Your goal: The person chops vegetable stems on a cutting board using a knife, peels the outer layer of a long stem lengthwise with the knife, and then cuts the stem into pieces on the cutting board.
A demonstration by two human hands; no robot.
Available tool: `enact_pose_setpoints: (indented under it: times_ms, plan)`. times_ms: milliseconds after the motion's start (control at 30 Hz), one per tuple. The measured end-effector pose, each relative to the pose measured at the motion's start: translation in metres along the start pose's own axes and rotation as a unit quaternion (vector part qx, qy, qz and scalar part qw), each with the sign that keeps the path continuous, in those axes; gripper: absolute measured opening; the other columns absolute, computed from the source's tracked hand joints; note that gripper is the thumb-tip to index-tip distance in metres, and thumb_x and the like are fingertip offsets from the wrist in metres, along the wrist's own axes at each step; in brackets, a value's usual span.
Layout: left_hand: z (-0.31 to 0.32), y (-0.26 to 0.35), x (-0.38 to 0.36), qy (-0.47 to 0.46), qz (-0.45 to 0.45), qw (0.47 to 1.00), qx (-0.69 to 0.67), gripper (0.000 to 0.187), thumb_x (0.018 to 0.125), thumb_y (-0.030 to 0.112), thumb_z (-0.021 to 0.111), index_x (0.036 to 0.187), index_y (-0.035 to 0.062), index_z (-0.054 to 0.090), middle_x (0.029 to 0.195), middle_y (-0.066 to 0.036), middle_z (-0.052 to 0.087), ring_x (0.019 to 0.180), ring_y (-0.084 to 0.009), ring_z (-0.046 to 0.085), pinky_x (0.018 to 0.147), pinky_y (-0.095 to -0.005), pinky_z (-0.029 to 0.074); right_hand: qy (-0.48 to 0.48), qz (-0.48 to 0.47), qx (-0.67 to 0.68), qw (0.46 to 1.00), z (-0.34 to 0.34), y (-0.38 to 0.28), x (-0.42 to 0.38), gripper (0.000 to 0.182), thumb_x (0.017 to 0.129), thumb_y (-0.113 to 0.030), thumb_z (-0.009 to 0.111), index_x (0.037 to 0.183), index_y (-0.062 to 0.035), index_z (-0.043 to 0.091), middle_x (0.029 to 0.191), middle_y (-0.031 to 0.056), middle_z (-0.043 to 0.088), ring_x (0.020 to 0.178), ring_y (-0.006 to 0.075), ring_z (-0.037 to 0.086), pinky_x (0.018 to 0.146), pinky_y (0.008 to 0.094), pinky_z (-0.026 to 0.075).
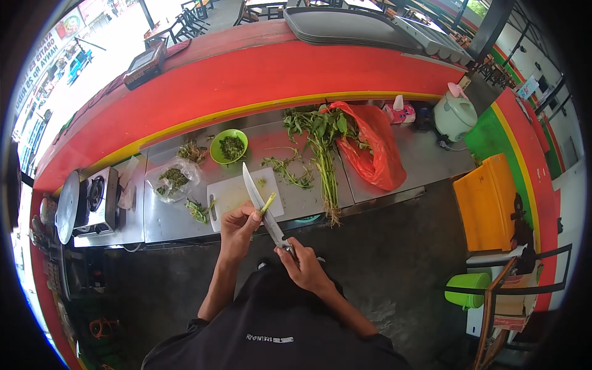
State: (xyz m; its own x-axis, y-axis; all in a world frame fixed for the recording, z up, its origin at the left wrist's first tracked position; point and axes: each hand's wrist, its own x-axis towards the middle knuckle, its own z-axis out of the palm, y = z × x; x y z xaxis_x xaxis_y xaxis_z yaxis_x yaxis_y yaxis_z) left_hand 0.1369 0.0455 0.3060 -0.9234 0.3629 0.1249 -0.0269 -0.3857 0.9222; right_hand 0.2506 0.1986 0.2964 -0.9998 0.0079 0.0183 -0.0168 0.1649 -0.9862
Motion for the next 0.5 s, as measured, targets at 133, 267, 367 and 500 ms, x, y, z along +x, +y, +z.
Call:
enact_pose_setpoints:
  times_ms: [133, 267, 367, 500]
  plan:
    - [-0.001, -0.005, -0.001, 0.003, -0.004, 1.000, -0.011, 0.005, 0.092, 0.004, 0.067, 0.091, 0.0009, 0.070, 0.083, 0.001, 0.058, 0.073, -0.0049, 0.048, 0.065, -0.0208, 0.038, 0.004, 0.009, 0.011, 1.000, 0.002, -0.001, 0.000, 0.017, 0.099, -0.013, 0.055, 0.101, 0.0032, 0.059, 0.061, 0.0015, 0.051, 0.053, 0.0058, 0.045, 0.049, 0.0270, 0.035]
    - [-0.006, -0.014, -0.003, 0.006, 0.012, 1.000, -0.021, 0.005, 0.092, 0.005, 0.067, 0.093, 0.0011, 0.070, 0.085, 0.001, 0.059, 0.076, -0.0051, 0.050, 0.066, -0.0205, 0.040, 0.014, 0.005, 0.013, 1.000, 0.001, 0.001, 0.001, 0.017, 0.099, -0.014, 0.055, 0.101, 0.0025, 0.061, 0.060, 0.0003, 0.048, 0.051, 0.0051, 0.043, 0.048, 0.0270, 0.033]
    - [-0.004, -0.010, -0.005, -0.006, -0.004, 1.000, -0.026, 0.006, 0.093, 0.005, 0.067, 0.095, 0.0012, 0.070, 0.086, 0.001, 0.059, 0.077, -0.0054, 0.052, 0.067, -0.0202, 0.041, 0.017, 0.009, 0.023, 1.000, 0.000, 0.002, 0.002, 0.018, 0.099, -0.014, 0.055, 0.100, 0.0023, 0.061, 0.059, 0.0001, 0.047, 0.051, 0.0046, 0.041, 0.048, 0.0272, 0.032]
    - [-0.004, -0.010, -0.009, -0.009, -0.025, 0.999, -0.020, 0.008, 0.092, 0.005, 0.067, 0.097, 0.0014, 0.071, 0.086, 0.000, 0.060, 0.078, -0.0057, 0.053, 0.070, -0.0201, 0.043, 0.015, -0.001, 0.004, 1.000, -0.001, 0.002, 0.003, 0.018, 0.099, -0.015, 0.055, 0.099, 0.0027, 0.060, 0.058, 0.0009, 0.048, 0.050, 0.0049, 0.042, 0.047, 0.0274, 0.032]
